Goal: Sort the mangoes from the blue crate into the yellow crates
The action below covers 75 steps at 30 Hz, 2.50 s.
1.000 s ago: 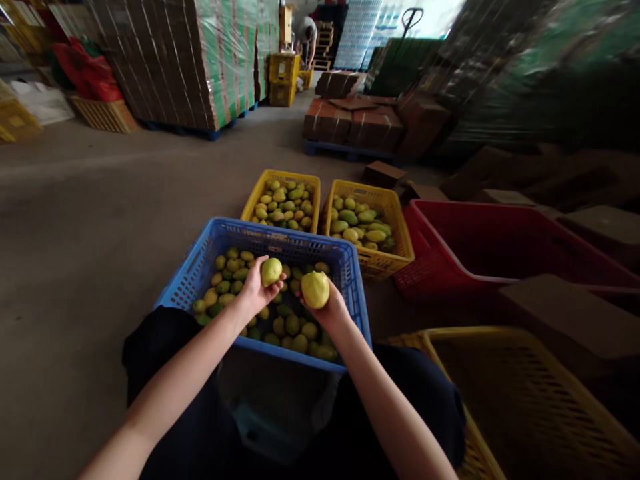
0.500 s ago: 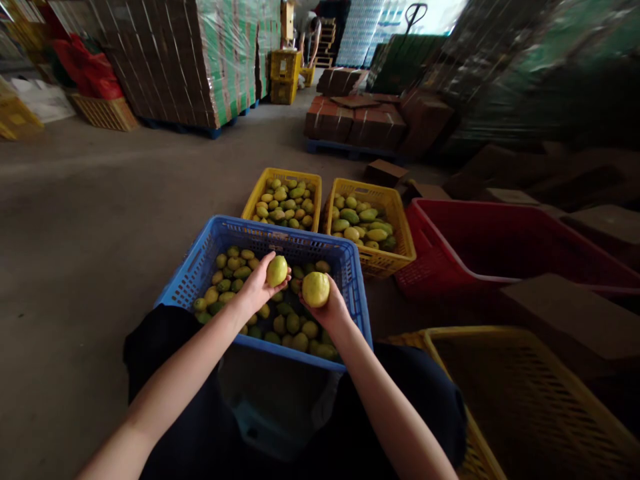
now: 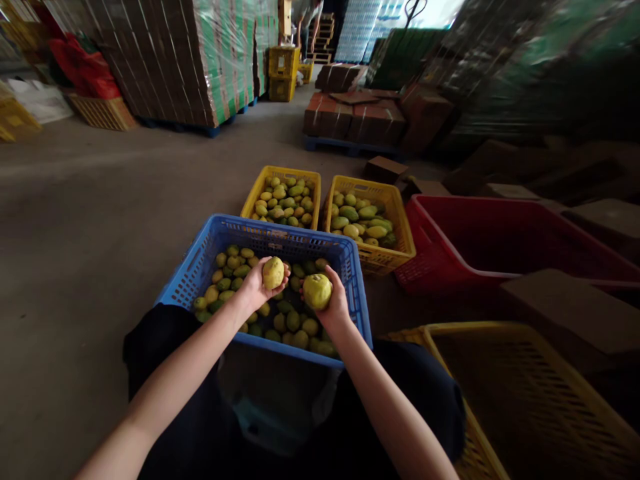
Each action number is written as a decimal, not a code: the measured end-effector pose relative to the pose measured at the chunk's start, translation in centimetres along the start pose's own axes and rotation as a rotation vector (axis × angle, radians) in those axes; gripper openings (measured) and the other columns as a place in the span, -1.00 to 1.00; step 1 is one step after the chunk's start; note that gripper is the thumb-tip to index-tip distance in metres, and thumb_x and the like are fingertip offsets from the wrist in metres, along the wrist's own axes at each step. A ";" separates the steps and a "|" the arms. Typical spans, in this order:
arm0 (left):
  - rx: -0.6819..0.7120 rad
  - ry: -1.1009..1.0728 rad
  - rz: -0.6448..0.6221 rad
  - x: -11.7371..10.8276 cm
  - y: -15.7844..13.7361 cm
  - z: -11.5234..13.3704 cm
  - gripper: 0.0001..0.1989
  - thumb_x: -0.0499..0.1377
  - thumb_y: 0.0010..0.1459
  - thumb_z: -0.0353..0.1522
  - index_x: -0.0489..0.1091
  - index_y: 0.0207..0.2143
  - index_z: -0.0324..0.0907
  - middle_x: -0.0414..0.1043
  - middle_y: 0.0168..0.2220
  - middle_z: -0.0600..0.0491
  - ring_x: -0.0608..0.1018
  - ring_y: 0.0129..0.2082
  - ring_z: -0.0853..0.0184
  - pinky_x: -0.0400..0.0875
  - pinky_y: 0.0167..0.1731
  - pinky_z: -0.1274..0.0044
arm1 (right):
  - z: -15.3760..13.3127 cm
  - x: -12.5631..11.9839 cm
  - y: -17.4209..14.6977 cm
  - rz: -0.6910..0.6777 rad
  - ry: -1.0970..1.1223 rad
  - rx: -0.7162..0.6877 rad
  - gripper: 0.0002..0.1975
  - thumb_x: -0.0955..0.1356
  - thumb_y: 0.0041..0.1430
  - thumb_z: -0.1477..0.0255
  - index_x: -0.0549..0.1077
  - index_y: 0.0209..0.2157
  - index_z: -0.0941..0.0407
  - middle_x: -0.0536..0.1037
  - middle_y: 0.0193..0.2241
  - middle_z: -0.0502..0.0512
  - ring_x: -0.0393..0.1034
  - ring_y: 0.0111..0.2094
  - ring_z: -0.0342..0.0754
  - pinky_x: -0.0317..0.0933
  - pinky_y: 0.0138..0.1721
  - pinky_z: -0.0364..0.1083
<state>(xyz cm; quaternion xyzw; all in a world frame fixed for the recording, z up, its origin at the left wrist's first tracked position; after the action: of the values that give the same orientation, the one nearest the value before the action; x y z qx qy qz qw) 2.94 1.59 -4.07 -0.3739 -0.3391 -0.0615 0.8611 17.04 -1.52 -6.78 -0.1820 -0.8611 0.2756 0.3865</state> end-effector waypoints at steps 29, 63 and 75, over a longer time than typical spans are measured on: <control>0.067 -0.097 -0.036 -0.3 0.4 0.2 -0.53 -0.13 0.27 -0.27 0.43 -0.51 -0.31 0.44 -0.58 -0.03 0.50 -0.62 0.37 0.42 -0.63 0.58 | -0.2 2.0 -1.0 -0.358 0.103 -0.018 -0.64 0.19 0.20 0.30 0.47 -0.08 0.11 0.61 -0.35 0.12 0.50 -0.50 -0.06 0.40 -0.55 -0.10; 0.104 -0.395 -0.101 0.3 -0.5 1.2 -0.71 -0.02 0.21 -0.39 0.45 -0.17 -0.30 0.54 -0.38 -0.05 0.60 -0.36 0.35 0.53 -0.40 0.60 | 0.6 2.2 -1.1 -0.375 0.161 0.023 -0.71 0.21 0.18 0.28 0.47 -0.26 0.13 0.61 -0.34 0.11 0.43 -0.53 -0.09 0.31 -0.62 -0.16; -0.137 0.718 0.112 -5.2 1.9 -9.0 -0.84 0.15 0.08 -0.46 0.36 -0.56 -0.21 0.35 -0.68 0.07 0.42 -0.74 0.40 0.32 -0.70 0.62 | -2.1 -0.8 1.1 -0.087 0.380 0.051 -0.74 0.20 0.18 0.28 0.42 -0.38 0.12 0.59 -0.51 0.06 0.45 -0.54 -0.13 0.29 -0.58 -0.23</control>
<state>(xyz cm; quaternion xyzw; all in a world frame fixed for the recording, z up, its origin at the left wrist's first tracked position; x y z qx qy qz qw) 4.52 -3.98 -12.88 -0.4031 0.0106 -0.1638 0.9003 19.29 -0.37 -6.78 -0.1835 -0.7725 0.2409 0.5581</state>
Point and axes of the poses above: each hand's wrist, its own y-axis towards the middle knuckle, its own x-axis out of the palm, z = x × y, the point moved 6 cm from there along y, towards the middle knuckle
